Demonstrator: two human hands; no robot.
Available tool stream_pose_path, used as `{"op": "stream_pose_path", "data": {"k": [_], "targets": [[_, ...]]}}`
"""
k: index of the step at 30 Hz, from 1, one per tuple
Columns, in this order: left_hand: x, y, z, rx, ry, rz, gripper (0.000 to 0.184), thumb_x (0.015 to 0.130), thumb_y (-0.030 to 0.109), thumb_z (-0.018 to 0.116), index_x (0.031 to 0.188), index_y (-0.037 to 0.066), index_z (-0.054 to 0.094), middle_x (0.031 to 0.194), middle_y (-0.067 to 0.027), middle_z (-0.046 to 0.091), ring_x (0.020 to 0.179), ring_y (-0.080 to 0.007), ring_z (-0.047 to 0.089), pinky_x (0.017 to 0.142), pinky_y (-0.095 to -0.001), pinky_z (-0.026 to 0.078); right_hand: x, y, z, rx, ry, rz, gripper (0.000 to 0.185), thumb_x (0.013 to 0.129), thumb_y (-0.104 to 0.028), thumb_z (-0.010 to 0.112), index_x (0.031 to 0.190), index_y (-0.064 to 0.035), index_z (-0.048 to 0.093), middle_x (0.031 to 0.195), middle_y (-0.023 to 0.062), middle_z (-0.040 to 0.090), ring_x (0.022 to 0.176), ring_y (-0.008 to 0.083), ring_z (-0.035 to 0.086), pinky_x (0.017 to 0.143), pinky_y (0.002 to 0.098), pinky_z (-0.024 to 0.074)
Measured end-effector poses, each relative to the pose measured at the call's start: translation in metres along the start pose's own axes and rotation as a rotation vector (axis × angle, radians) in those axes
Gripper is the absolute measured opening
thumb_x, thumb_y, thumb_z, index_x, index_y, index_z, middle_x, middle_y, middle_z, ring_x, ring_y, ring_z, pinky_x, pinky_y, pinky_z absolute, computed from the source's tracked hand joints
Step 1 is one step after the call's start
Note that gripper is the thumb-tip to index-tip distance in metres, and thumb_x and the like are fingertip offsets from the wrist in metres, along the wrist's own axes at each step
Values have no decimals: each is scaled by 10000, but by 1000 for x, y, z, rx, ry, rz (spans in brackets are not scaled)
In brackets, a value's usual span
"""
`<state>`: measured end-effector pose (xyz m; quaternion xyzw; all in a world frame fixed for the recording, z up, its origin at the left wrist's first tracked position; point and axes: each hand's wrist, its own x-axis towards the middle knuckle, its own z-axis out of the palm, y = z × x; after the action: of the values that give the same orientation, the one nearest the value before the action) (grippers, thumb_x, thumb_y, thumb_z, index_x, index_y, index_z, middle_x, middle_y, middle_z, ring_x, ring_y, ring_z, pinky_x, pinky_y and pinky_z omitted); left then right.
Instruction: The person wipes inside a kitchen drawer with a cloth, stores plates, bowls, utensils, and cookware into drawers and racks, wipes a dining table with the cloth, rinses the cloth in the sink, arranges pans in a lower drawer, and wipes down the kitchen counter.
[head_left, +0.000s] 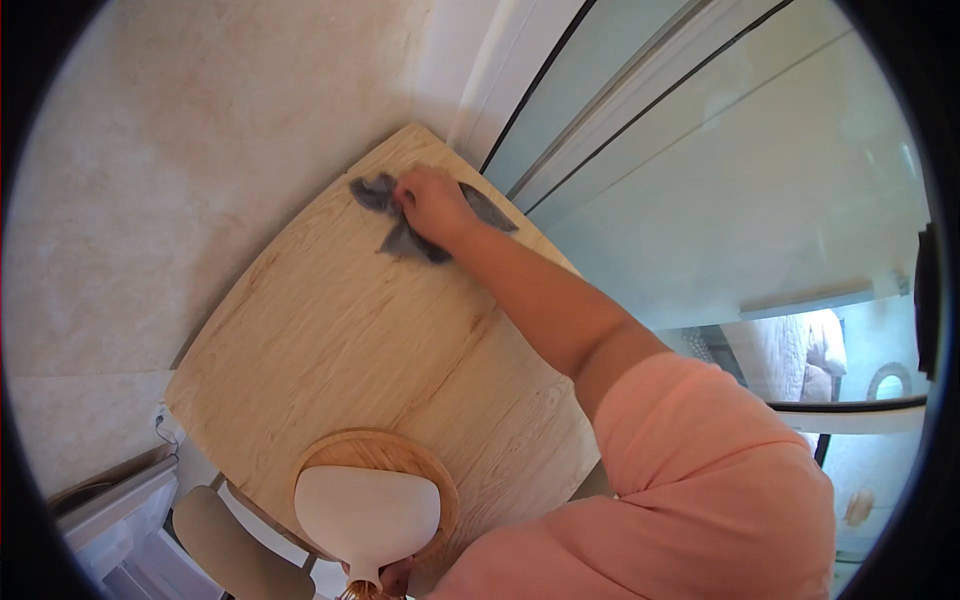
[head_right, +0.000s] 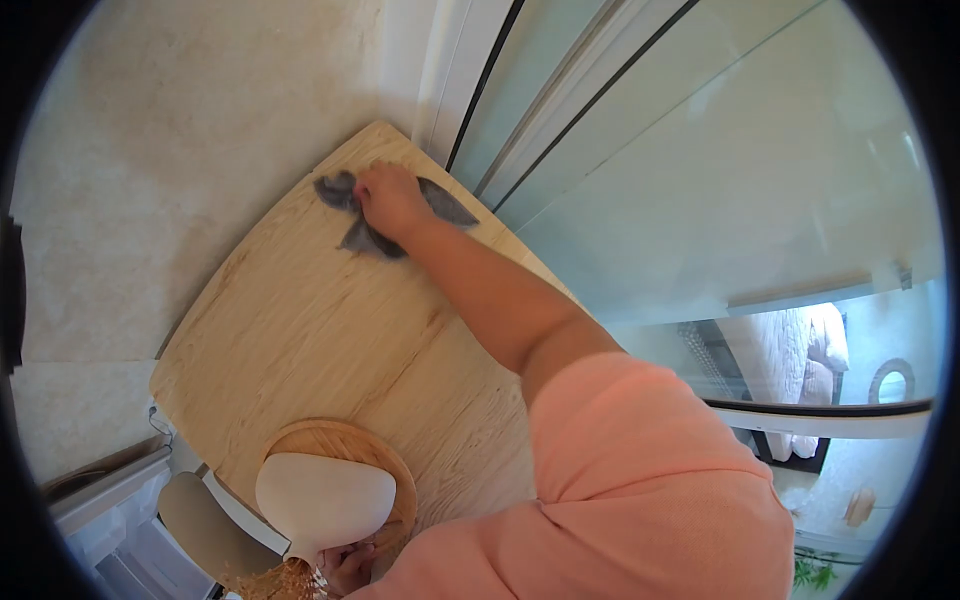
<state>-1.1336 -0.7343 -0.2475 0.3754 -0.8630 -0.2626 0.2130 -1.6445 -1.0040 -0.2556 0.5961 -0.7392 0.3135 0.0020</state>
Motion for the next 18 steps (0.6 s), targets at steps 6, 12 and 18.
{"op": "stream_pose_path", "data": {"k": [6, 12, 18], "targets": [[-3, -9, -1, -1, -58, 52, 207, 638, 214, 830, 798, 189, 701, 843, -26, 533, 834, -242, 547, 843, -440, 417, 35, 7, 13, -18, 61, 78, 37, 791, -74, 660, 803, -105, 675, 915, 121, 622, 950, 343, 595, 846, 449, 466], [5, -23, -4, -12, -63, 75, 211, 653, 206, 822, 822, 192, 697, 860, -30, 533, 848, -248, 546, 849, -454, 414, -19, -7, -11, 2, -70, 122, 53, 826, -158, 646, 847, -153, 694, 982, 80, 632, 1028, 300, 565, 885, 445, 436], [6, -19, -2, 0, -67, 87, 217, 667, 198, 814, 847, 194, 693, 877, -34, 533, 862, -254, 544, 856, -468, 412, 39, 7, 11, -92, 136, 164, 43, 809, -172, 666, 818, -142, 695, 906, 86, 619, 974, 314, 587, 822, 426, 462]]}}
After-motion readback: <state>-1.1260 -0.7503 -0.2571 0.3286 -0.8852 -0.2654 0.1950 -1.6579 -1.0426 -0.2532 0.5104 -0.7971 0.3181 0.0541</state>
